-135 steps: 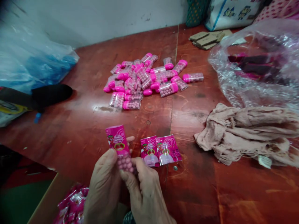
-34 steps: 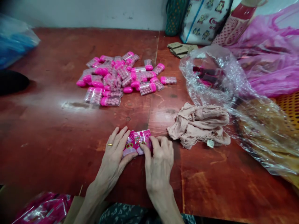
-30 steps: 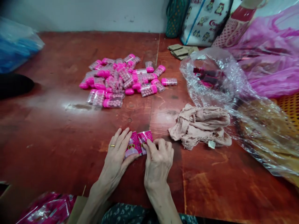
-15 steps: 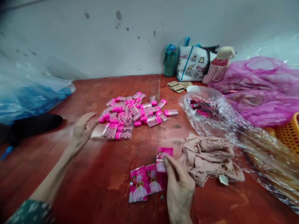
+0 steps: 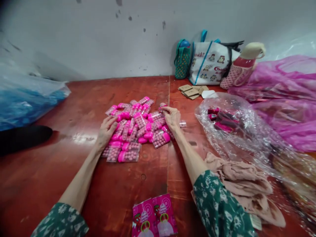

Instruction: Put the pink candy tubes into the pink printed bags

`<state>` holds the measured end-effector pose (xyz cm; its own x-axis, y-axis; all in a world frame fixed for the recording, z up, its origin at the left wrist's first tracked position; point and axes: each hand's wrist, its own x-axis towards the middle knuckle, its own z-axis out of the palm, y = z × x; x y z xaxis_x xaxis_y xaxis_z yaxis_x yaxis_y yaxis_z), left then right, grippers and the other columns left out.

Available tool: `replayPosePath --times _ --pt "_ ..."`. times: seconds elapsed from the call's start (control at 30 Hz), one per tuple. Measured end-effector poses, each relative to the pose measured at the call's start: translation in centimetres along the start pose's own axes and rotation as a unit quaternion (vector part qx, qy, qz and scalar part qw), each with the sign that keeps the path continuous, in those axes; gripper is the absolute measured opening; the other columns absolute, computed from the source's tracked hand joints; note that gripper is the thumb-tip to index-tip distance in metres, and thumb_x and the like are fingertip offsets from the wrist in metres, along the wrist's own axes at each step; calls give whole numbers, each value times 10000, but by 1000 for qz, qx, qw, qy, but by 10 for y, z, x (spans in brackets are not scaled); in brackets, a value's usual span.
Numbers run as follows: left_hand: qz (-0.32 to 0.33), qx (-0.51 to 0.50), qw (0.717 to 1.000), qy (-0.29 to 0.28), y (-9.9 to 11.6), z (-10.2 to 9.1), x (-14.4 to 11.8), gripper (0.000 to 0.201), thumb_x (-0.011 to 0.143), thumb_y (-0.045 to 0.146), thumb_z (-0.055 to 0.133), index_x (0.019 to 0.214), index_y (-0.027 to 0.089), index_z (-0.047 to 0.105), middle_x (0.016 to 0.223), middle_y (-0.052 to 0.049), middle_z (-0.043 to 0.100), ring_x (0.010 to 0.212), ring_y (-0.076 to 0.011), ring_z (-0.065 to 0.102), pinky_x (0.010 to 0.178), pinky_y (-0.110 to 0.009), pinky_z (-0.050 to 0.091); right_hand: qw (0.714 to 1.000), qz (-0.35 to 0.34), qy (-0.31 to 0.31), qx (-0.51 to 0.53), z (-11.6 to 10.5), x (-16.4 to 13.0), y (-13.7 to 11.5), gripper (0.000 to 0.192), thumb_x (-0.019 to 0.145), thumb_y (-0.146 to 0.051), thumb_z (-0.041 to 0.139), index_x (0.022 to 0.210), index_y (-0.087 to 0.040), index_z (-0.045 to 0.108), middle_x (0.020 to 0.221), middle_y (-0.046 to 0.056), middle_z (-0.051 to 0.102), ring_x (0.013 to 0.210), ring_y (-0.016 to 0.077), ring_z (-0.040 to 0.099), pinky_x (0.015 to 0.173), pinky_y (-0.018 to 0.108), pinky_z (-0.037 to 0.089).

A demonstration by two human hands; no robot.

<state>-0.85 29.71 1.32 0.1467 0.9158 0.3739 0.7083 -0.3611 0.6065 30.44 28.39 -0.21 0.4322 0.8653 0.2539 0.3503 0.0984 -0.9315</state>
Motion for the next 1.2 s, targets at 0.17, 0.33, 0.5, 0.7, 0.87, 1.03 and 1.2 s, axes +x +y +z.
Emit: replayPosePath --times 0.17,0.33,0.5,0.7,0.87,1.03,1.2 --pt "10 -3 1000 -13 26 3 -25 417 840 429 461 1171 214 594 1345 -75 460 1233 -248 414 1046 -414 277 999 14 -52 -3 2 -38 -13 250 897 -289 530 1116 -173 560 1152 72 571 950 196 591 798 390 505" --pt "14 -34 999 -17 46 1 -55 417 847 407 452 1162 177 597 1366 -98 447 1244 -247 404 1059 -412 255 997 34 -66 39 -12 -76 -25 259 894 -288 536 1121 -167 555 1144 72 574 942 196 595 788 389 509" --pt "3 -79 997 1 67 -8 -80 481 768 393 579 1199 178 564 1388 -105 423 1286 -250 341 1073 -403 223 991 71 -17 113 -37 -99 -48 285 895 -285 538 1147 -152 530 1114 72 579 912 192 606 762 388 518" --pt "-95 -194 975 43 116 -43 -112 426 738 447 602 1033 142 641 1198 -127 565 1185 -284 445 1034 -435 274 968 82 -64 226 -63 -164 -106 222 727 -306 685 894 -165 654 745 12 695 671 170 649 662 309 522" --pt "-167 -357 908 -141 186 -45 -163 372 667 422 689 909 140 701 854 -95 712 753 -222 654 686 -339 511 952 105 -119 263 -66 -235 -128 99 725 -274 669 711 -179 691 626 -13 662 550 134 594 546 249 483" --pt "-203 -425 862 -186 213 -23 -192 407 722 390 643 1024 118 633 875 -116 699 750 -196 657 676 -317 513 951 117 -123 259 -88 -268 -127 88 710 -265 692 766 -222 744 670 -14 686 630 150 604 612 257 497" --pt "-146 -367 895 -208 232 8 -191 342 821 344 523 1086 135 575 1029 -120 646 905 -208 623 796 -360 490 951 151 -46 265 -148 -275 -116 94 688 -238 728 775 -212 752 727 13 723 672 166 642 665 283 525"
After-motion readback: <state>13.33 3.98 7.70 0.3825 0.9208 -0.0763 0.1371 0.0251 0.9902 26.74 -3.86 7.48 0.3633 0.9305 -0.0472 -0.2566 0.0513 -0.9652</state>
